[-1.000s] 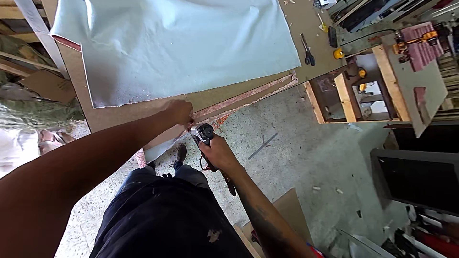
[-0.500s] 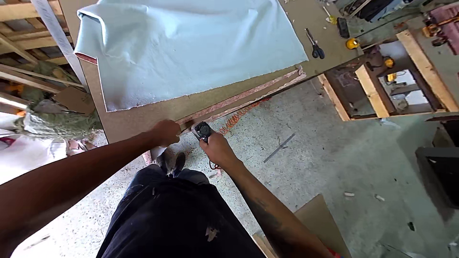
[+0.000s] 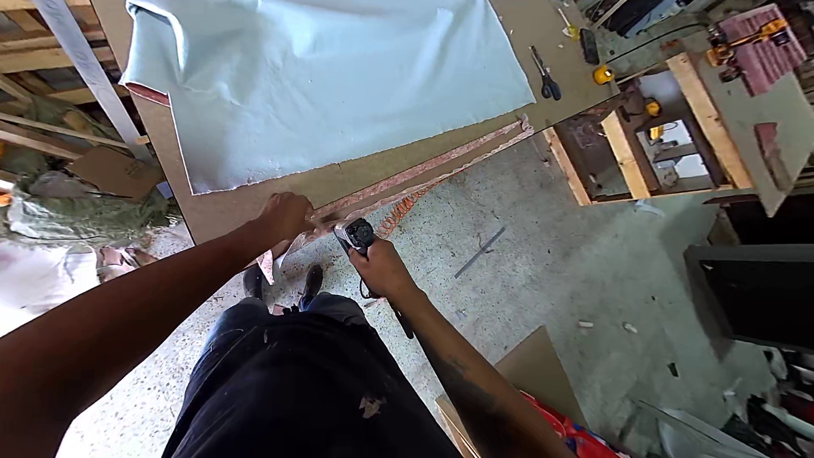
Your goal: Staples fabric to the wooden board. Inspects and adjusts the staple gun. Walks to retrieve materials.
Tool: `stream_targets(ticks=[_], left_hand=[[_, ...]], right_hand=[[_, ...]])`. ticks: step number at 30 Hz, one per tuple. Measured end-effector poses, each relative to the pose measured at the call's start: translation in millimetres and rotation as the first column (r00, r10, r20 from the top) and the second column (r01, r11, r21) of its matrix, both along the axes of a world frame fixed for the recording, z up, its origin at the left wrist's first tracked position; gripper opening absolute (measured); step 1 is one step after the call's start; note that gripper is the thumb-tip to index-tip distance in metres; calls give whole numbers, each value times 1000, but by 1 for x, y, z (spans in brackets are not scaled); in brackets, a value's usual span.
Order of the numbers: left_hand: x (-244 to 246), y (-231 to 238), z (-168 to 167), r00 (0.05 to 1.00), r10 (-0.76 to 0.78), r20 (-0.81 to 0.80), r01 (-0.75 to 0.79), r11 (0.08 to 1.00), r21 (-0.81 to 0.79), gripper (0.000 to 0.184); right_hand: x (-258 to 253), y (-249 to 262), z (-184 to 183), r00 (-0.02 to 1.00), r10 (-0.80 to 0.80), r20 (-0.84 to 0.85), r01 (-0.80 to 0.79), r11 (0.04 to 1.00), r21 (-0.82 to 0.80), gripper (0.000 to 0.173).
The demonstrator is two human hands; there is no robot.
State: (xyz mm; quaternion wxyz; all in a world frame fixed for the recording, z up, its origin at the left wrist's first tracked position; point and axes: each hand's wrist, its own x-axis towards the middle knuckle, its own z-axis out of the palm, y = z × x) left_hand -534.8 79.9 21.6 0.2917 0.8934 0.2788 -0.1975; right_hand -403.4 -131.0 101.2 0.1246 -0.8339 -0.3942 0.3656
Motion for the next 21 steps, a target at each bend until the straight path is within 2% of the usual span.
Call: stream_targets(ticks=[7,12,15,16,18,21], left_hand=[[-4,18,0,1000,-31,-6,30,998,-53,36],[-14,25,7,999,-36,25,38,996,-85,39],[-47,12,26,983,-150,109,152,988,-16,44],[-58,2,32,972,-212,100,211,977,17,52],[-69,-13,32,945,-326,-32,328,941,85,70],[-61,6,4,912,-409,-10,409,912,6,44]], right_hand=[[-32,18,4,1000,-13,15,14,995,-103,24],[-60,24,5,999,-11,32,15,994,-110,23],[-62,30,5,999,-29,26,32,992,-118,22],[-63,30,6,999,-33,16,35,992,-121,22],[-67,29,6,999,-47,1,47,991,-122,23],[-68,30,4,997,-70,13,71,990,-122,24]])
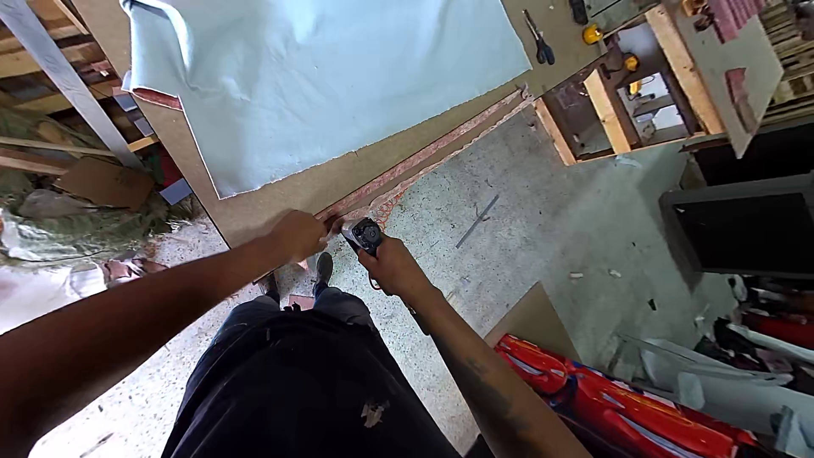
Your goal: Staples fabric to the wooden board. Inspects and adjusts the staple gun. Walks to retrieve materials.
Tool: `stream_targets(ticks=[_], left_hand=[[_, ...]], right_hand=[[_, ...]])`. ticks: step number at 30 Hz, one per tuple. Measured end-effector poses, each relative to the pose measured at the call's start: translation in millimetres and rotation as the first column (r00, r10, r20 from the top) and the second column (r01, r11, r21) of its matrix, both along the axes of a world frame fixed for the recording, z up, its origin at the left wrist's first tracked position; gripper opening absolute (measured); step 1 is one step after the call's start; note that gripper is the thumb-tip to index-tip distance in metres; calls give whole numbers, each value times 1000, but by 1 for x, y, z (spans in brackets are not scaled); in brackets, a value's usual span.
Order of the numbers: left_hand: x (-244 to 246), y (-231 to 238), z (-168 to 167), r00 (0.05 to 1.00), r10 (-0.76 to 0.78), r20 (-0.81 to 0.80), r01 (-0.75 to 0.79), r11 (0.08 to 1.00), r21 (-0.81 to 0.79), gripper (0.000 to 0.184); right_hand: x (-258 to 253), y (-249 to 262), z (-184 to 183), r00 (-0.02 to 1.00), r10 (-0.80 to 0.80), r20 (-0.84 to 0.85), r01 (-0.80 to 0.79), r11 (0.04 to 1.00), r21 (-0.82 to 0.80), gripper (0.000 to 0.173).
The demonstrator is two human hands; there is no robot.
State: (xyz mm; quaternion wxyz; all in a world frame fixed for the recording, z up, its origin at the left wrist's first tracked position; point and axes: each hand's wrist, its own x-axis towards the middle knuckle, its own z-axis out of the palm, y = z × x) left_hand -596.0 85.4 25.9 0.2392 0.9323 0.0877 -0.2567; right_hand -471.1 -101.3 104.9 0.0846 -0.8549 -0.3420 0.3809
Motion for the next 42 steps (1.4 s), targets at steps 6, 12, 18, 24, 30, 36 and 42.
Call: stream_targets(ticks=[6,12,18,24,30,36,42], left_hand=[[-6,39,-14,994,-2,114,36,954,-298,41],[-11,35,-16,985,74,156,-48,985,-166,43],[-1,43,-10,996,81,26,-79,995,-59,40],[2,50,-10,998,62,-1,-62,995,-81,26],[-4,59,-15,994,85,75,-70,982,-176,29],[-66,44,-3,808,-121,577,225,968,-112,50],[-44,36,-32,865,-303,400,347,937,-41,37]], right_hand=[[-10,4,3,1000,-18,25,16,999,47,23],[-20,17,2,998,10,66,-7,999,-52,22],[-27,8,-2,999,-14,39,13,1000,19,22],[-54,6,-5,999,-38,1,38,999,29,24],[-74,10,-5,1000,28,11,-28,998,52,21],[-57,5,-11,995,-90,43,85,990,109,25],[-57,19,-1,993,-108,57,106,993,46,22]])
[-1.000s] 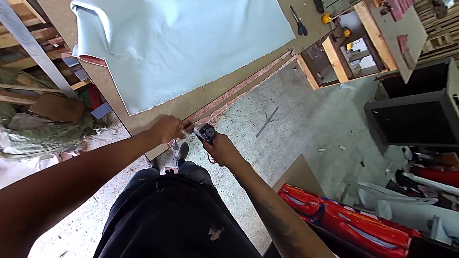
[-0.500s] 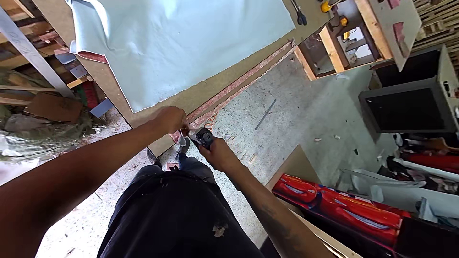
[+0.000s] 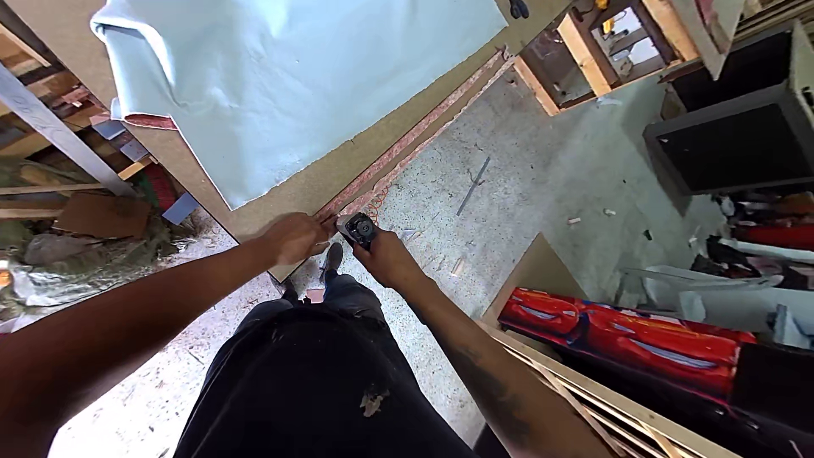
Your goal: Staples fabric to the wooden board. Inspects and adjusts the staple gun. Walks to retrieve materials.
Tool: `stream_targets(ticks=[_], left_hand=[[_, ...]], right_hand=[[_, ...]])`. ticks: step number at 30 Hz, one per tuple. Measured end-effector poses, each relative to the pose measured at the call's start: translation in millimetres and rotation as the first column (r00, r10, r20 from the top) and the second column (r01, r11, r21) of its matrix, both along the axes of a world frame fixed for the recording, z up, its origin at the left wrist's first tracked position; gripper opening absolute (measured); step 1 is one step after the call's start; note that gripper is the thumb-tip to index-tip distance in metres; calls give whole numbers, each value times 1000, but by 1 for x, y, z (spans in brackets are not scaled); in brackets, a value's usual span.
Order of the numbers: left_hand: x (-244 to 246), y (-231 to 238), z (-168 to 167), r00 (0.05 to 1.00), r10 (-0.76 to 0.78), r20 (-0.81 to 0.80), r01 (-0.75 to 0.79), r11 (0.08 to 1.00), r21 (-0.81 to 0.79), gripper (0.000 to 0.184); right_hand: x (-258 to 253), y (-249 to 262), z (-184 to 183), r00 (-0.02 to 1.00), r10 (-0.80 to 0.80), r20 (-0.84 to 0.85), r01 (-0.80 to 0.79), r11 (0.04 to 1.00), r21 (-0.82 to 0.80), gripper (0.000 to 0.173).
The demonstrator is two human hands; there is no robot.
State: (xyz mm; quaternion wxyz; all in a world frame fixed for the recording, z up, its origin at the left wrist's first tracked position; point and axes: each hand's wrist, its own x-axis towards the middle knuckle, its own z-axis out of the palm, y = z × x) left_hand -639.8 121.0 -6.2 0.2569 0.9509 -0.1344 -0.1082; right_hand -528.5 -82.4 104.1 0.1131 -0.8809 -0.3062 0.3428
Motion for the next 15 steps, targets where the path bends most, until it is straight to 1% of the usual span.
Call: stream_targets(ticks=[1,3,7,11,15], left_hand=[[2,4,-6,1000,-11,16,11,1000,-25,37],[0,11,-15,998,16,66,-10,995,-96,37],[2,14,-26,982,140,129,-106,965,-239,30],[0,16,-24,980,170,107,-133,948,-288,29],[5,19,-16,982,183,48,-161,940,-301,28]], right_hand=[[2,-1,-6,1000,2,-1,-2,1000,-1,23],[4,-1,-11,1000,5,-10,-5,1000,15,23],[-6,-7,-2,999,-45,-25,47,996,77,19],[-19,-19,-20,995,-86,-42,91,987,133,19],[-37,-32,-19,981,-165,-98,177,975,131,22]])
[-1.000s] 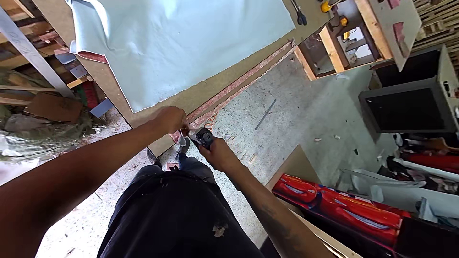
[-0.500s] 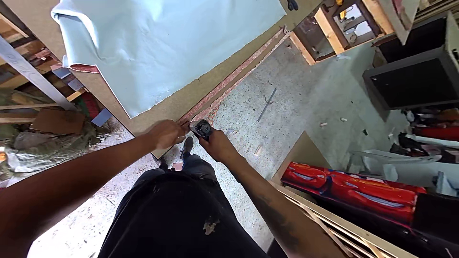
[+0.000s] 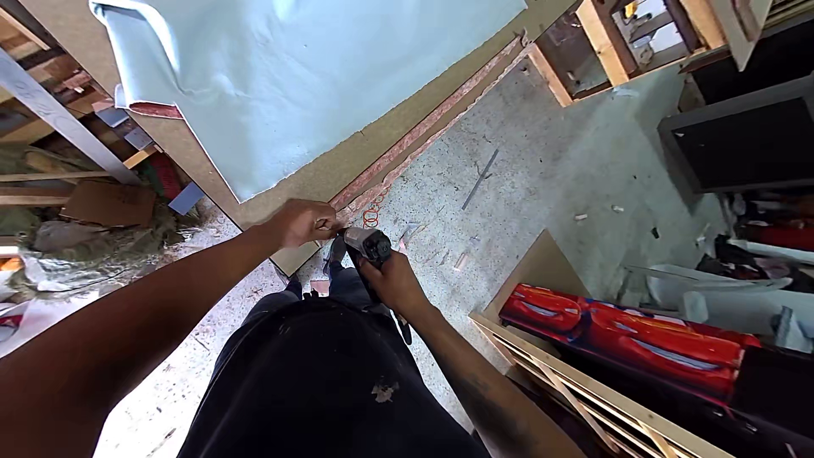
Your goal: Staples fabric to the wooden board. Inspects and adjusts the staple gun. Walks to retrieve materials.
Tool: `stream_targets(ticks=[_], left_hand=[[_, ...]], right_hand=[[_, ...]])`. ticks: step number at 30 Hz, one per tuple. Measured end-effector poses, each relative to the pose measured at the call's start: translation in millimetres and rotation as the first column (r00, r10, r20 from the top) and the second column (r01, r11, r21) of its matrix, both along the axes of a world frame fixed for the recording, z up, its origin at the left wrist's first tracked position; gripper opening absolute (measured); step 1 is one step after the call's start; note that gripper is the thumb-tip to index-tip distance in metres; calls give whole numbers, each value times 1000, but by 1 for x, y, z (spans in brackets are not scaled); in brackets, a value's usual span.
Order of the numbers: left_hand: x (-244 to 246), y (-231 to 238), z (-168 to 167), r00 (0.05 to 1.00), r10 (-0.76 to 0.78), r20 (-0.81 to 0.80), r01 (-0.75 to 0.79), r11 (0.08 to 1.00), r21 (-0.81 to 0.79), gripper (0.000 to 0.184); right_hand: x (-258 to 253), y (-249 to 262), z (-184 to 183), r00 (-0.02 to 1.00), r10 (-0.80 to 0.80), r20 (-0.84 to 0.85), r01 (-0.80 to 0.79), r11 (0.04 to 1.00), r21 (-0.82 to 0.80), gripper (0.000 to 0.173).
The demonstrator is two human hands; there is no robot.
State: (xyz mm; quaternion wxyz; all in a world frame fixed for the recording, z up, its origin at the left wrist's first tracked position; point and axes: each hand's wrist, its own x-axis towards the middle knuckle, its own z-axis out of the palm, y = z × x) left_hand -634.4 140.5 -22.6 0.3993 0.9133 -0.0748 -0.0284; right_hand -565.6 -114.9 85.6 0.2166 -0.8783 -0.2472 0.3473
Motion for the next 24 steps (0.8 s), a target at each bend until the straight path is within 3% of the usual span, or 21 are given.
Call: stream_targets(ticks=[5,12,15,18,24], left_hand=[[0,2,-2,1000,-2,24,2,1000,-5,17],[1,1,-9,996,35,84,-34,999,-15,20],[3,1,-9,996,32,86,-30,999,-24,20],[4,9,2,998,-59,26,61,997,-52,17],[-10,34,17,971,-240,1,240,970,-37,31]], right_hand=[[-14,-1,7,1000,23,-6,-23,1000,-18,21],[-30,14,0,999,34,-2,-34,999,-32,18],[-36,23,5,998,47,28,-44,992,-116,23],[-34,24,9,999,44,21,-40,989,-146,25],[-18,6,5,994,-20,-104,14,998,-62,24]])
